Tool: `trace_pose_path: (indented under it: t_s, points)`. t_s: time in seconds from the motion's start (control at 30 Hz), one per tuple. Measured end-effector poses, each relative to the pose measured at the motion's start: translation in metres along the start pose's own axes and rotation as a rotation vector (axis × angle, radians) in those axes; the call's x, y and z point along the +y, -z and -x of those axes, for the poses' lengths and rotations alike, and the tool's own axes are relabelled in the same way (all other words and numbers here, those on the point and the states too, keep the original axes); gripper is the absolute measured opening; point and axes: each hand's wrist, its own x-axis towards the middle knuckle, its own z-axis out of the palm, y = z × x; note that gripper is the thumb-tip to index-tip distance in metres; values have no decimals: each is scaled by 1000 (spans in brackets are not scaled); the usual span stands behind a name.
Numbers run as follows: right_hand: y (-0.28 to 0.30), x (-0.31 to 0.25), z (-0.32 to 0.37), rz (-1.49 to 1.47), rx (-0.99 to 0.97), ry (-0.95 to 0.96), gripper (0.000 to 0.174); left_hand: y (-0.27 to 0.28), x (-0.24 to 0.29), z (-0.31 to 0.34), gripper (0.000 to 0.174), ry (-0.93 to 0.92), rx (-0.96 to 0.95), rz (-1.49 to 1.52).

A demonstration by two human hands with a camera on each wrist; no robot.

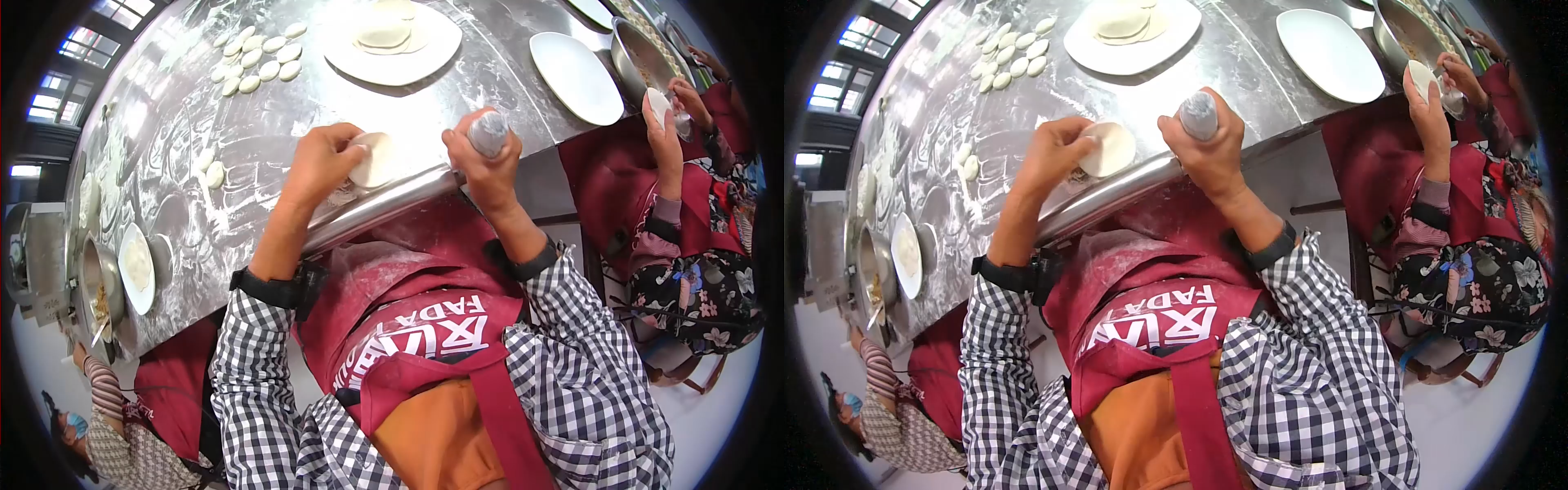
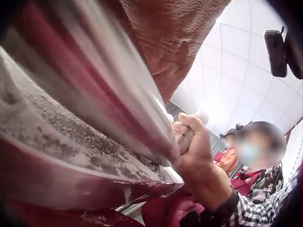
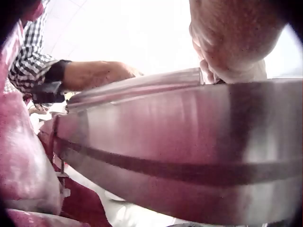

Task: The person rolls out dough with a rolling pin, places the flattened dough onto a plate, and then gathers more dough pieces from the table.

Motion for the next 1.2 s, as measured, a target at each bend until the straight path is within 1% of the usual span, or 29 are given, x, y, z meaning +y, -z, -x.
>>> trace_pose_path:
  t_s: [0.03, 0.07, 0.17, 0.2, 0.23, 0.3, 0.37, 0.43, 0.47, 0.5, 0.57, 0.6, 0.7, 0.73, 0.77, 0.83, 0.87, 0.97, 1.0, 1.1, 1.13, 1.17, 1.2]
  points:
    - [-1, 2, 0, -6, -1, 4, 18, 2, -2, 0, 21, 50, -15, 138]
    - [-2, 4, -2, -13, -3, 11, 18, 2, -3, 3, 20, -22, -49, 126]
    - [-20, 13, -26, 19, 15, 54, 17, -3, 10, 1, 21, -76, -7, -148]
    - [-32, 17, -40, 3, 13, 102, 17, -4, 20, 1, 22, -64, 12, -153]
    - [-40, 19, -49, -13, 15, 148, 17, -4, 19, -3, 23, -90, 44, -170]
    - [-46, 22, -54, 8, 9, 148, 17, -6, 13, -12, 25, -142, 104, -200]
    - [-44, 19, -53, 18, 8, 148, 17, -6, 14, -10, 26, -108, 58, -203]
    - [-28, 13, -35, 12, 17, 128, 17, -9, 16, -3, 25, -40, -2, -234]
    - [-19, 11, -26, 12, -3, 67, 17, -8, 16, -1, 23, -81, -22, -293]
    - [-11, 10, -16, 38, -21, 44, 18, -7, 13, 0, 22, -50, -14, -166]
    - [-1, 2, 3, -25, -9, 8, 18, -2, 4, 1, 20, 10, 2, 87]
    - [0, 0, 5, -14, -10, 6, 18, 2, 2, 3, 19, 27, 26, 291]
    - [-1, 1, 3, 2, -12, 22, 18, 4, 4, 21, 20, 121, -79, 225]
    - [-8, 5, -9, -3, -10, 30, 18, 3, 5, 24, 22, 75, -32, 120]
    - [-17, 10, -22, -9, -8, 41, 18, 3, 3, 22, 23, 43, 16, 93]
    - [-36, 16, -45, 40, 15, 160, 18, 3, -3, 8, 26, -21, 110, 42]
    - [-43, 17, -51, 9, 5, 173, 18, 3, -4, 3, 30, -13, 139, -47]
    - [-45, 17, -53, 33, 27, 188, 18, -2, 13, 4, 30, -21, 145, -146]
    - [-39, 16, -48, -1, 23, 154, 19, -4, 13, 5, 29, -25, 118, -141]
    - [-13, 9, -22, 35, -5, 40, 18, 2, 3, 2, 29, 11, -13, -135]
    - [-8, 4, -12, 9, -1, 25, 18, 2, -5, -1, 25, -26, -17, -26]
    - [-4, -1, -4, -17, 3, 10, 18, 3, -9, -2, 23, -7, -22, 94]
    - [-1, -5, 0, 10, -4, 12, 17, 4, -3, 3, 20, 14, -29, 212]
